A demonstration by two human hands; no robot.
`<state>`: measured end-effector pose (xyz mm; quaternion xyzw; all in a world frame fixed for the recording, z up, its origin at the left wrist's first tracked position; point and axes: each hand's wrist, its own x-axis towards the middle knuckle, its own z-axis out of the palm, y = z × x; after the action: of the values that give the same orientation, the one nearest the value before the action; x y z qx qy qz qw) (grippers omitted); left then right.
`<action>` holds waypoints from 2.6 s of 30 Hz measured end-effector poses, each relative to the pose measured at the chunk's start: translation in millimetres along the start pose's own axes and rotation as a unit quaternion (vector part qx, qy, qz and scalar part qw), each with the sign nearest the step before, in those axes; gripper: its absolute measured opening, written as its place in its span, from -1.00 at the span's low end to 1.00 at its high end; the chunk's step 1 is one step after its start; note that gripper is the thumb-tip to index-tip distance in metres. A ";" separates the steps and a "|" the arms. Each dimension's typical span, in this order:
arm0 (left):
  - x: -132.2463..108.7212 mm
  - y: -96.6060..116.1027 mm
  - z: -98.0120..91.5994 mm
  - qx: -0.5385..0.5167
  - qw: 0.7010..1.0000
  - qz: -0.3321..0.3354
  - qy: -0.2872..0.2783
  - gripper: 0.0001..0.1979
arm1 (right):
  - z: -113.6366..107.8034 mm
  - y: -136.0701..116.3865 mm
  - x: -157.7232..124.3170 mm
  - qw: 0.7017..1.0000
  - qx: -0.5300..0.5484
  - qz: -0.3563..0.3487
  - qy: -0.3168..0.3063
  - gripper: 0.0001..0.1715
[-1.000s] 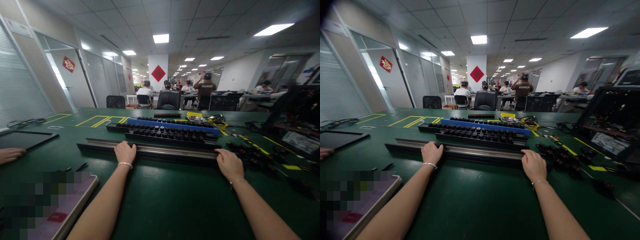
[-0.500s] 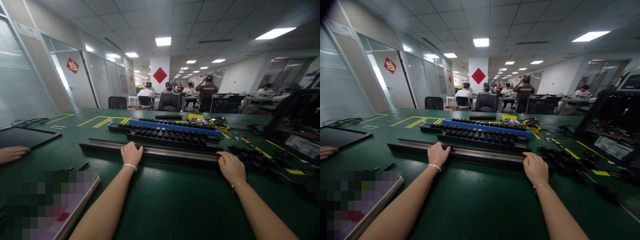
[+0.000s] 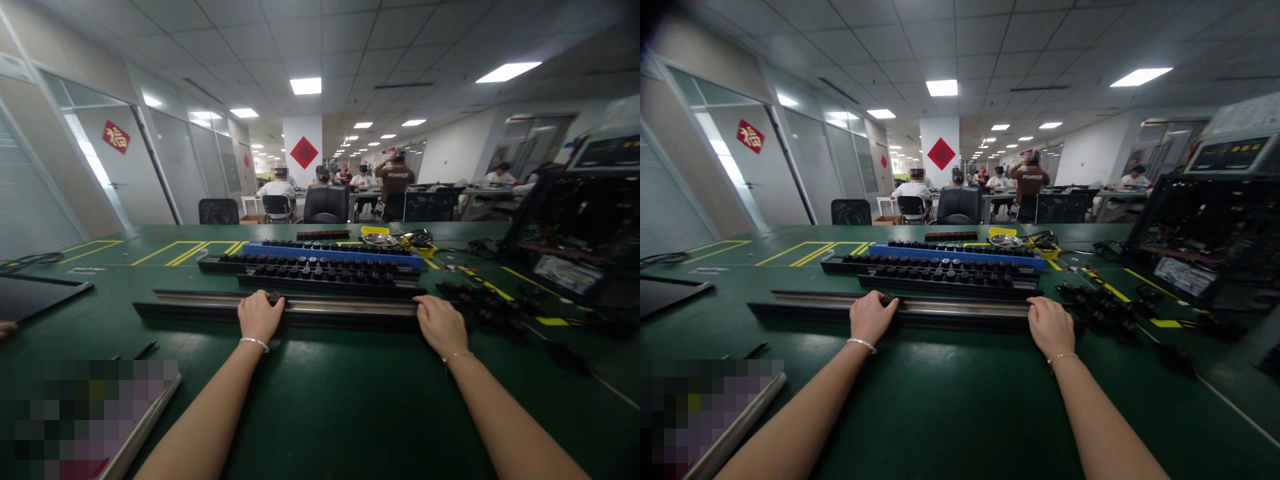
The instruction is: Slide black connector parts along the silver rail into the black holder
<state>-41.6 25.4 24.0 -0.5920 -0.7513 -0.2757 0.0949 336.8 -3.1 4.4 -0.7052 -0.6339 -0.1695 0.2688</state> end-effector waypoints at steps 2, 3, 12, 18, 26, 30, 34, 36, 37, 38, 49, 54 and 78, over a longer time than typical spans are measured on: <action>-0.2 0.9 -0.7 0.000 1.000 0.001 -0.007 -0.66 | -0.8 -1.9 -0.5 1.000 0.002 0.003 -0.001 -0.59; -0.5 1.7 -1.0 0.001 1.000 0.001 -0.011 -0.66 | -1.1 -2.7 -0.7 1.000 0.003 0.005 -0.002 -0.59; -9.4 15.9 -0.1 -0.023 0.999 0.035 -0.023 -0.66 | 0.8 -5.7 -0.6 1.000 0.005 0.011 -0.003 -0.60; -15.4 22.1 3.5 -0.046 0.996 0.072 -0.021 -0.69 | -0.7 -17.1 -0.9 1.000 0.023 0.004 -0.010 -0.61; -18.1 26.2 8.5 -0.078 0.989 0.122 -0.018 -0.74 | -1.3 -59.3 -3.4 0.995 0.077 -0.055 -0.024 -0.64; -21.3 29.5 11.9 -0.102 0.983 0.151 -0.022 -0.76 | 0.8 -96.6 -6.5 0.986 0.134 -0.082 -0.055 -0.65; -25.2 32.2 14.7 -0.124 0.975 0.185 -0.025 -0.76 | 3.2 -137.3 -9.5 0.974 0.181 -0.096 -0.094 -0.64; -27.1 33.5 15.3 -0.129 0.970 0.202 -0.025 -0.77 | 4.5 -155.6 -10.2 0.972 0.193 -0.091 -0.103 -0.63; -28.0 34.2 15.3 -0.131 0.969 0.209 -0.027 -0.77 | 5.2 -163.8 -10.3 0.971 0.196 -0.085 -0.105 -0.63; -28.9 35.0 15.2 -0.133 0.967 0.216 -0.029 -0.76 | 5.9 -171.1 -10.4 0.972 0.198 -0.075 -0.105 -0.62; -34.6 41.4 14.2 -0.157 0.953 0.255 -0.044 -0.77 | 13.7 -192.1 -11.4 0.978 0.172 -0.027 -0.111 -0.54; -36.9 42.9 14.4 -0.165 0.947 0.272 -0.052 -0.77 | 16.5 -191.0 -12.0 0.978 0.181 -0.020 -0.098 -0.51; -35.9 35.2 19.5 -0.057 0.963 0.263 -0.022 -0.54 | 15.1 -181.3 -10.9 0.988 0.145 0.017 -0.050 -0.63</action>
<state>5.2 10.9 1.6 -0.7791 -0.5540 -0.2706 0.1135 155.2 6.5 15.8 -0.6767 -0.6526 -0.0354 0.3390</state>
